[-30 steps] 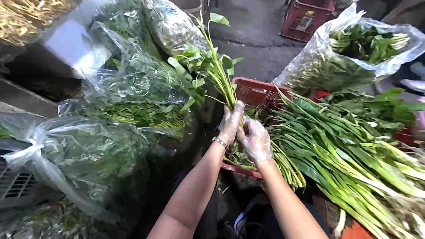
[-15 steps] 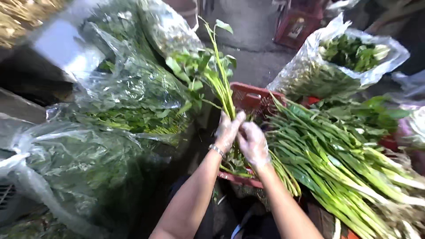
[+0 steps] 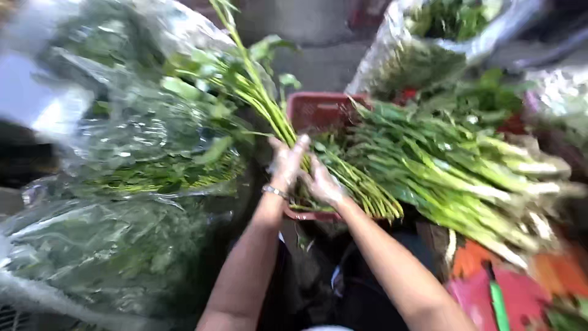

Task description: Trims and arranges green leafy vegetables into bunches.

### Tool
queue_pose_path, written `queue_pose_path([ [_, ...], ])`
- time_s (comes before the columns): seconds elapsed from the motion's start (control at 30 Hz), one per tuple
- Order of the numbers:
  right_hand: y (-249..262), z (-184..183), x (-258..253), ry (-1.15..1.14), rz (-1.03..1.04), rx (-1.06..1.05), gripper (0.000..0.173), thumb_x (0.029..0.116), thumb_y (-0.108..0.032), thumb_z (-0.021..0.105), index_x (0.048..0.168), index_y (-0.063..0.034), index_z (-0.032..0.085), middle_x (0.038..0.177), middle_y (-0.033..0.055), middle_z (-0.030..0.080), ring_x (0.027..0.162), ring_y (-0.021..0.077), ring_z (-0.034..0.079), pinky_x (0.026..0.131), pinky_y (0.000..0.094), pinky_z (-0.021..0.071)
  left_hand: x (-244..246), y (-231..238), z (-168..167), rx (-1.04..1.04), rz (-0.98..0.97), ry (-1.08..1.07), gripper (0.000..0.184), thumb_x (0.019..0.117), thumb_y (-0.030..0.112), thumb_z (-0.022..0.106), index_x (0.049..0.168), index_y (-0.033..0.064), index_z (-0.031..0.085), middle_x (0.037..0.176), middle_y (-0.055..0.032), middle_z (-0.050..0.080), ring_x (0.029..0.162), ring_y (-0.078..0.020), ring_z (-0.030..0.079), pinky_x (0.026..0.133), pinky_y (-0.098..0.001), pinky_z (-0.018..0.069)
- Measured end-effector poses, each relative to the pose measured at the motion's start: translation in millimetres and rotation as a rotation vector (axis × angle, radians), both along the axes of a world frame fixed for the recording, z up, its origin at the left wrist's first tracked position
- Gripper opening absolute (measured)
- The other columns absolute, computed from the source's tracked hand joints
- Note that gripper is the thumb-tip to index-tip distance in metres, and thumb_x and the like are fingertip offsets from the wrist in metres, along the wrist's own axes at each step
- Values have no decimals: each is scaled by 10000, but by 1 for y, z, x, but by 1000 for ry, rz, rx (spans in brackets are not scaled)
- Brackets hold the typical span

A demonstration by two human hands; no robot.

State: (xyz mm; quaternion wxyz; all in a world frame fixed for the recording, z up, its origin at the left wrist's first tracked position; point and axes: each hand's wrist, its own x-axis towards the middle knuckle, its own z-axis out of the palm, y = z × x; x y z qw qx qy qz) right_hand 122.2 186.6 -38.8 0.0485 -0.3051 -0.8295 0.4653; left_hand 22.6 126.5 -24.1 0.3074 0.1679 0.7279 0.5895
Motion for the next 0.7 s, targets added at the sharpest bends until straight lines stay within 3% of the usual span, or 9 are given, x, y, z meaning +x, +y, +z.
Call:
queue_pose_path([
  [0.07,-4,-8,-4,87,-51,-63,548,1043,-268,597,1508,-34,426,1339,232,622,1228,343,627,1049,553,497,-10,3,-12,126,-7,41,888,957,377,698,1564,48,139,1190,-151,654,1025,-212,688,894,-427,590],
  [0.13,-7,-17,-7,175,-79,-128,528,1018,-238,619,1472,-19,461,1257,232,661,1157,340,661,1001,559,522,-16,3,-22,357,-57,-8,724,977,247,669,1484,11,209,1079,-102,674,945,-168,706,868,-364,605],
  [0.23,-15,-18,-12,324,-73,-230,474,1001,-158,631,1409,41,494,1162,226,681,1056,284,682,961,479,546,-26,-6,-23,438,-152,-113,509,1048,232,544,1444,33,294,1200,-88,681,1044,-176,701,938,-355,581],
  [0.27,-17,-16,-13,360,-68,-238,457,998,-143,623,1394,49,502,1139,222,682,1028,272,683,938,462,552,-27,-10,-23,418,-187,-154,417,1074,275,491,1413,58,382,1220,-69,693,1064,-165,697,944,-342,574],
  [0.33,-19,-15,-14,352,-28,-236,457,1002,-161,608,1401,30,495,1130,215,678,1012,273,680,913,468,552,-26,-13,-22,416,-205,-250,313,1091,316,435,1281,103,564,1145,-30,737,1027,-147,715,900,-317,591],
  [0.4,-17,-13,-9,292,55,-251,488,1014,-177,613,1444,5,471,1170,220,675,1035,284,682,924,480,551,-24,-13,-18,462,-155,-275,222,1083,236,443,1127,126,630,987,-2,754,950,-126,728,855,-305,608],
  [0.5,15,-17,3,302,263,-238,480,1013,-196,610,1443,-2,523,1284,180,659,1150,228,656,1023,441,533,-21,-7,-16,440,-4,-226,214,1039,147,452,847,173,544,714,37,644,718,-116,686,710,-310,613],
  [0.6,81,-10,36,-30,86,48,366,1096,-234,473,1338,-10,633,1332,178,651,1220,272,642,1043,463,521,-31,-6,-15,482,74,-254,283,1039,149,438,764,194,481,595,44,570,630,-146,659,750,-388,616],
  [0.7,129,-34,58,-684,4,373,319,1063,-180,502,1195,57,671,1269,311,636,1232,488,595,996,686,461,-34,-5,-15,546,85,-281,354,1097,229,406,750,208,473,560,75,482,541,-100,572,664,-329,595],
])
